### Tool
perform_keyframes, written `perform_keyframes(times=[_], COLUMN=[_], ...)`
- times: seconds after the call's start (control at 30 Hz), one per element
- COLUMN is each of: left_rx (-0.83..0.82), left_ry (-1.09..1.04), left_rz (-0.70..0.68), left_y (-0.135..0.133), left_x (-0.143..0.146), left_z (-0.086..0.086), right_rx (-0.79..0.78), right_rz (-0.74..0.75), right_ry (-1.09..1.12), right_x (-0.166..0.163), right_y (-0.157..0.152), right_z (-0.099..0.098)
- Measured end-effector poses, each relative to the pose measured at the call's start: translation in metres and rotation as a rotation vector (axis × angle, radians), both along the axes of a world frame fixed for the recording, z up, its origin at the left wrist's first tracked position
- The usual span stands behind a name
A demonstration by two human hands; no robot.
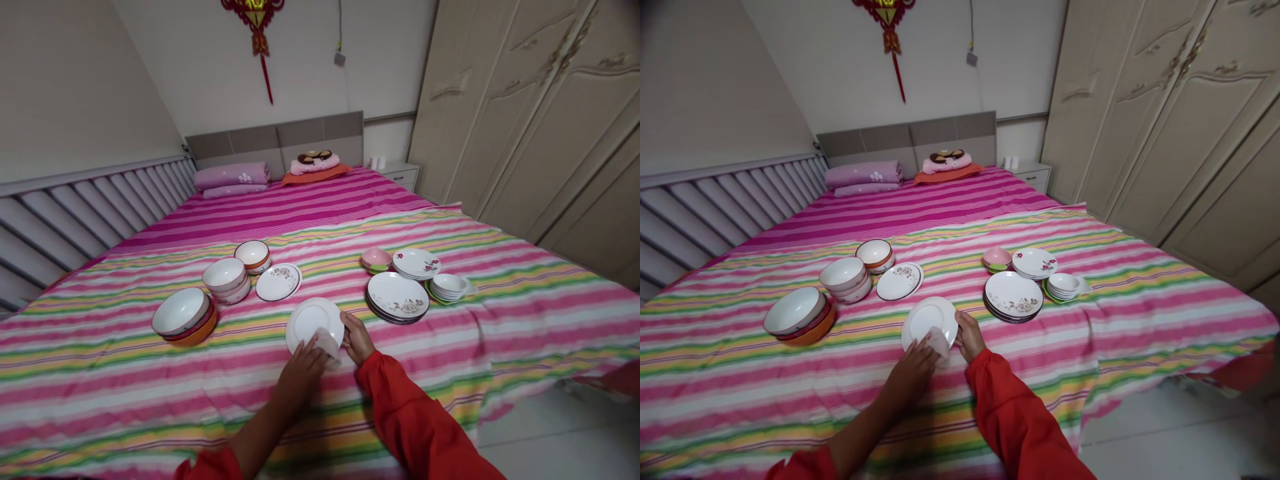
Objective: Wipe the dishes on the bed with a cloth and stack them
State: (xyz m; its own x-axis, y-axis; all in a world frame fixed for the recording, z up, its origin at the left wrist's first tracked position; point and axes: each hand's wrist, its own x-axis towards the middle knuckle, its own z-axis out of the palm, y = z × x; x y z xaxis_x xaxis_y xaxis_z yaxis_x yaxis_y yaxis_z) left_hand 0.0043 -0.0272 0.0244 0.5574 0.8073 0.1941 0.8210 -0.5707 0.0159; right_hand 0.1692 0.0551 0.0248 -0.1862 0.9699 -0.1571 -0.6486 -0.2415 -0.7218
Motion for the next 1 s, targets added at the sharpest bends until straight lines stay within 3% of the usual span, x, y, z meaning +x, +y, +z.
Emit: perform_keyframes(times=[0.17, 0.27, 0.4, 0.5, 0.63, 0.8, 0.9, 1.0], left_rx=[-0.082, -0.183, -0.262, -0.257, -0.192, 0.059, 0.117, 0.106], left_ry=[-0.150, -0.258, -0.346, -0.356, -0.448, -0.494, -0.384, -0.187], left_rz=[0.122, 0.185, 0.248, 0.316, 0.384, 0.387, 0.298, 0.132], left_y=[0.052, 0.084, 0.110, 0.111, 0.083, 0.018, -0.013, -0.021], left_x=[0.050, 0.063, 0.050, 0.027, -0.006, -0.031, -0.025, -0.002], left_z=[0.034, 0.050, 0.057, 0.054, 0.036, -0.019, -0.048, -0.049], right_rx=[-0.021, -0.029, -0.033, -0.019, 0.001, -0.020, -0.027, -0.021], right_rz=[-0.013, -0.006, 0.011, 0.022, 0.012, 0.000, -0.017, -0.030], right_ry=[0.014, 0.023, 0.020, 0.015, -0.005, -0.021, -0.027, -0.033], right_x=[0.000, 0.000, 0.000, 0.000, -0.001, 0.000, 0.000, -0.001], right_y=[0.002, 0.003, 0.002, 0.001, -0.001, -0.001, -0.001, 0.000], right_z=[0.000, 0.001, 0.003, 0.004, 0.004, 0.002, 0.001, -0.002])
